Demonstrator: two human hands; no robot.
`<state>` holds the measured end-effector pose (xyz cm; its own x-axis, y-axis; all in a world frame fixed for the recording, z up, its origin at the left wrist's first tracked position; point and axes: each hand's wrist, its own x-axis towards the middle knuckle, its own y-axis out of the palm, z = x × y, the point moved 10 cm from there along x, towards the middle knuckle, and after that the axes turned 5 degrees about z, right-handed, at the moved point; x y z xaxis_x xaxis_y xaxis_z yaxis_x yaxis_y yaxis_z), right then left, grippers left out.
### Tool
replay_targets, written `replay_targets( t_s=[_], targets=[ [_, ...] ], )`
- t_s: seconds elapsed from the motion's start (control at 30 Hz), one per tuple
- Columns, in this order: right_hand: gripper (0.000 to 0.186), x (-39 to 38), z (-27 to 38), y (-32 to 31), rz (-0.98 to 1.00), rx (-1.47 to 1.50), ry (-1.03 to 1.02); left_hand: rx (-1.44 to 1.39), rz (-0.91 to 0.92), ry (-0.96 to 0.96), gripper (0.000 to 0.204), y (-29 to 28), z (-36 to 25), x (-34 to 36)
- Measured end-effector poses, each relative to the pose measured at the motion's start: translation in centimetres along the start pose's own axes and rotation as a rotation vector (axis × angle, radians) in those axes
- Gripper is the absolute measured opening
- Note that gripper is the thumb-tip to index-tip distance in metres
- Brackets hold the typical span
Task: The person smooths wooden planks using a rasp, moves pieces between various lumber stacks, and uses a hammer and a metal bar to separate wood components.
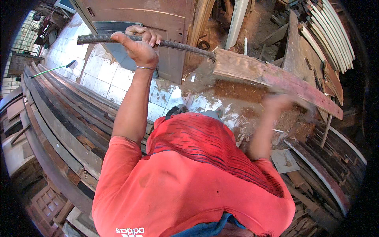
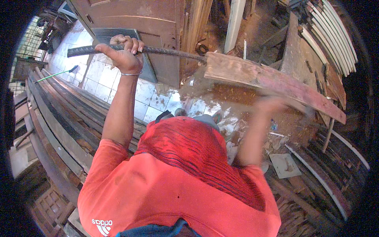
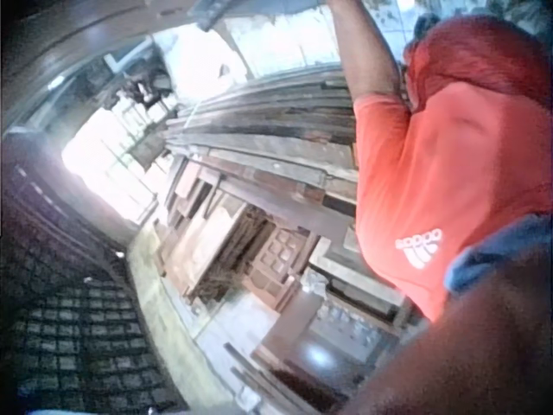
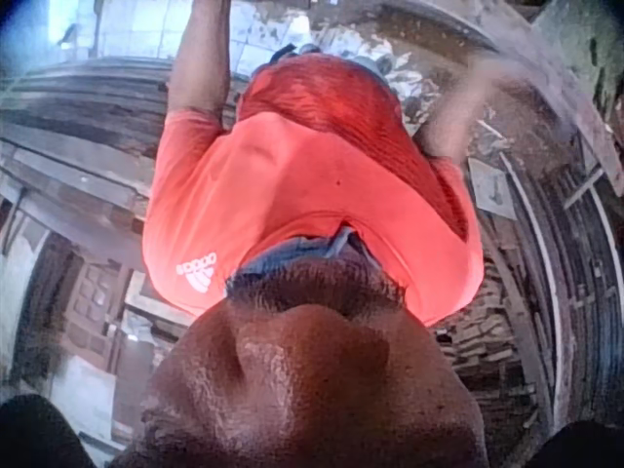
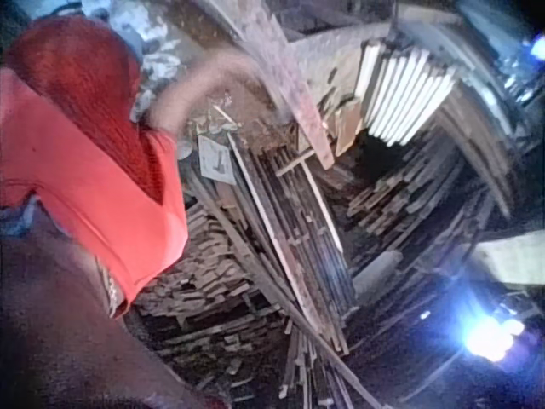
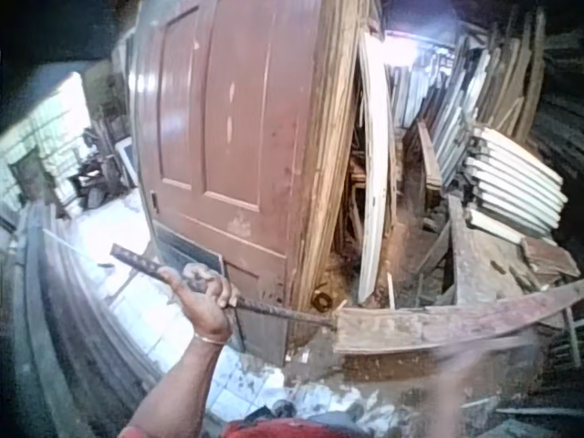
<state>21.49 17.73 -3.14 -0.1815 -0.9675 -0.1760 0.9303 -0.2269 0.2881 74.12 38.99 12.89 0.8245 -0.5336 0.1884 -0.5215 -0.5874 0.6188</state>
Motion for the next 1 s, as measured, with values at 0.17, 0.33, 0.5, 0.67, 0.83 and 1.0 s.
replay_targets(
  t_s=[0.17,0.33,0.5,0.67,0.83,1.0],
  targets=[
    [0.016,-17.5,-13.9,13.9,0.683,0.097,0.991,0.078,-0.009,0.044,0.079,-0.2,-0.3,-0.2],
    [0.015,-7.9,-0.2,6.7,0.317,0.071,0.536,0.061,0.037,0.056,0.077,0.5,-1.2,-0.1],
    [0.035,5.7,16.8,-5.9,0.025,0.273,-0.155,0.055,-0.005,0.046,0.077,0.8,-0.7,0.0],
    [0.030,-3.3,4.6,4.4,-0.007,-0.122,-0.136,0.044,0.009,0.045,0.076,0.9,-0.7,-0.4],
    [0.015,-18.1,-11.9,14.0,0.697,0.074,0.914,0.062,0.018,0.058,0.076,0.2,-1.6,0.0],
    [0.016,-6.9,-1.0,6.1,0.484,0.072,0.531,0.073,0.004,0.082,0.075,0.6,-2.2,-0.4]
  ],
)
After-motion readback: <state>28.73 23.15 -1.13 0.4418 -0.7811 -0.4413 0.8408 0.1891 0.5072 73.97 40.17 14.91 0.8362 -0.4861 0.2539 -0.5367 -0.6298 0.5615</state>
